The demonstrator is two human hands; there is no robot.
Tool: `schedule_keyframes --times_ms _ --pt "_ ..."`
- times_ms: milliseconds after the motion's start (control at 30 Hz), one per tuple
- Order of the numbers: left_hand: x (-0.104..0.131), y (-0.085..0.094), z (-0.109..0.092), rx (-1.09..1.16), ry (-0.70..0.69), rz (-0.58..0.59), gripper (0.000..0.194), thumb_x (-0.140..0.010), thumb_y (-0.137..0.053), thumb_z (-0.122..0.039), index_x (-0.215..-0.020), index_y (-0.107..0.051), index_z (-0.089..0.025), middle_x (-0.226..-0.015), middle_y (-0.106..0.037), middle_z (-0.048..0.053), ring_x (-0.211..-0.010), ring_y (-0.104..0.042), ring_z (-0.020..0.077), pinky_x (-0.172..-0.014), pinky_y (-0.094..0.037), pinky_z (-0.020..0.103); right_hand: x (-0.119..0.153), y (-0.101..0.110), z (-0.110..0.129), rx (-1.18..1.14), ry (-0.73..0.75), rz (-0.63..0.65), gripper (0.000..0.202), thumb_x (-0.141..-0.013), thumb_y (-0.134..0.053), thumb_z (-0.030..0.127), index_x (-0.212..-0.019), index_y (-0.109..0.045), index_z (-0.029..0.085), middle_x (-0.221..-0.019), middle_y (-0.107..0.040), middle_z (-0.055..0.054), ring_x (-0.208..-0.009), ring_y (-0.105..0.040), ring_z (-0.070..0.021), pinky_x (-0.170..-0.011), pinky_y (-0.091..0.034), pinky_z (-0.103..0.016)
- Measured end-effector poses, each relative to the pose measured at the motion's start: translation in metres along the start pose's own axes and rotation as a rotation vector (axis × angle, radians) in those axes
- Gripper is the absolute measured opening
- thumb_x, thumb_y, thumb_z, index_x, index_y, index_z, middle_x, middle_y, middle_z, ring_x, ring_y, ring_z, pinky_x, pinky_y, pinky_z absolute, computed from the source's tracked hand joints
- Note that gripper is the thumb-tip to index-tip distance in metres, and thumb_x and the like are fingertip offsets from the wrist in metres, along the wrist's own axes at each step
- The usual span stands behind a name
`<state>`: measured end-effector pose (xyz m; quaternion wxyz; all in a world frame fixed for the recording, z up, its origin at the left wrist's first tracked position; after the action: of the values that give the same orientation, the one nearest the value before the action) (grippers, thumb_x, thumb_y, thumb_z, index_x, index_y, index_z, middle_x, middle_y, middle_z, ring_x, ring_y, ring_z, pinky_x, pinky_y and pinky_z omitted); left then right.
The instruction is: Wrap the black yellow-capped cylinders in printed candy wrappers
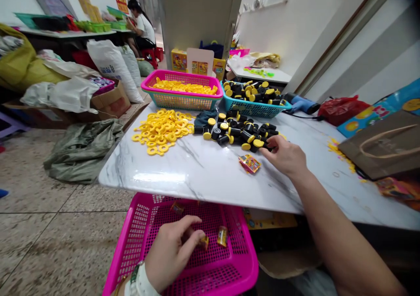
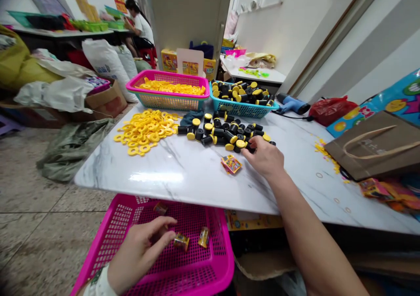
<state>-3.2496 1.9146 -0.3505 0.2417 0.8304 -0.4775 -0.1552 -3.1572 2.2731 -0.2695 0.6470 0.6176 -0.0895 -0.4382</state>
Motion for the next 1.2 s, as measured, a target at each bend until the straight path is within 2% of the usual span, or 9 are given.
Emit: schedule_keyframes --times_ms 233,367,433,567,767,900,1033,1133,1200 --pt "-0.001 0.0 0.005 -0.033 0.012 0.006 0.022 -0.091 -0.053 -0.034 -0.098 -0.068 -0.02 -0.063 -0.069 -0.002 -0.054 -0.063 0.0125 -0.053 -0.045 0.023 -0.004 -0.012 0.007 -0.044 0.016 -0.019 0.041 -0.074 -0.071 0.056 -0.096 -0.064 0.022 -0.077 -0.071 -0.001 -0.07 -0.064 -0.0199 -0.058 -0.039 -0.029" --pt "0.001 0.003 0.005 -0.044 0.007 -0.017 0.022 -0.091 -0.053 -0.035 -0.097 -0.069 -0.02 -0.061 -0.068 -0.002 -0.05 -0.06 0.0117 -0.049 -0.042 0.022 0.027 0.009 0.02 -0.086 0.144 -0.176 0.037 -0.086 -0.063 0.051 -0.105 -0.07 0.02 -0.089 -0.07 -0.005 -0.073 -0.062 -0.0184 -0.068 -0.047 -0.032" --pt "0.001 0.005 0.003 -0.035 0.004 -0.027 0.022 -0.091 -0.053 -0.034 -0.096 -0.069 -0.02 -0.062 -0.068 -0.001 -0.051 -0.061 0.0117 -0.05 -0.043 0.022 0.051 0.013 0.032 -0.082 0.273 -0.182 0.033 -0.091 -0.059 0.045 -0.109 -0.073 0.021 -0.095 -0.069 -0.007 -0.083 -0.061 -0.0199 -0.076 -0.049 -0.033" --pt "-0.007 0.006 -0.012 0.004 -0.012 -0.028 0.02 -0.091 -0.055 -0.032 -0.094 -0.07 -0.02 -0.061 -0.068 -0.001 -0.053 -0.061 0.0116 -0.052 -0.044 0.022 0.082 0.002 0.056 0.052 0.42 -0.149 0.026 -0.092 -0.059 0.032 -0.106 -0.075 0.017 -0.092 -0.068 -0.008 -0.083 -0.055 -0.0219 -0.075 -0.05 -0.035" --pt "-0.026 0.003 -0.042 0.21 0.026 -0.005 0.026 -0.09 -0.054 -0.037 -0.093 -0.071 -0.018 -0.058 -0.065 0.001 -0.051 -0.059 0.0129 -0.052 -0.046 0.024 0.083 0.008 0.075 0.191 0.512 -0.251 0.017 -0.087 -0.06 0.016 -0.09 -0.076 0.01 -0.08 -0.068 -0.009 -0.078 -0.055 -0.0221 -0.073 -0.049 -0.036" --pt "-0.039 -0.009 -0.044 0.632 0.243 0.043 0.034 -0.086 -0.058 -0.045 -0.1 -0.064 -0.015 -0.066 -0.066 0.003 -0.045 -0.056 0.0107 -0.043 -0.044 0.022 0.107 0.03 0.095 0.078 0.595 -0.325 0.008 -0.083 -0.068 0.012 -0.088 -0.074 0.01 -0.078 -0.069 -0.008 -0.074 -0.056 -0.0209 -0.071 -0.049 -0.036" --pt "-0.05 -0.019 -0.04 0.863 0.366 0.031 0.05 -0.08 -0.064 -0.054 -0.109 -0.056 -0.014 -0.066 -0.064 -0.001 -0.036 -0.046 0.0065 -0.034 -0.035 0.018 0.155 0.037 0.135 -0.118 0.756 -0.295 0.03 -0.078 -0.074 0.008 -0.107 -0.069 0.005 -0.086 -0.072 -0.011 -0.077 -0.057 -0.0224 -0.068 -0.049 -0.037" --pt "-0.052 -0.016 -0.03 0.878 0.388 -0.029 0.035 -0.081 -0.065 -0.046 -0.097 -0.059 -0.014 -0.054 -0.055 -0.005 -0.037 -0.043 0.0056 -0.037 -0.033 0.016 0.177 0.035 0.151 -0.29 0.771 -0.215 0.042 -0.079 -0.073 0.007 -0.12 -0.063 0.005 -0.097 -0.072 -0.014 -0.085 -0.058 -0.0237 -0.072 -0.051 -0.038" --pt "-0.05 -0.01 -0.025 0.816 0.365 -0.063 0.022 -0.082 -0.064 -0.036 -0.087 -0.063 -0.014 -0.055 -0.057 -0.004 -0.042 -0.046 0.0056 -0.041 -0.035 0.016 0.173 0.03 0.147 -0.47 0.622 -0.077 0.048 -0.083 -0.07 0.014 -0.129 -0.058 0.009 -0.105 -0.069 -0.013 -0.089 -0.06 -0.0227 -0.077 -0.053 -0.038"
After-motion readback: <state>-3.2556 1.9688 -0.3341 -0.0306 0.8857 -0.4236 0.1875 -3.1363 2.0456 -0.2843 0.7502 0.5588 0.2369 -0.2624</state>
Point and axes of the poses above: each hand's wrist, its own x-axis away from the middle knuckle, its own y-axis out of the back of the hand, z = x × y, the point moved 6 cm from there along -x, towards the middle knuckle
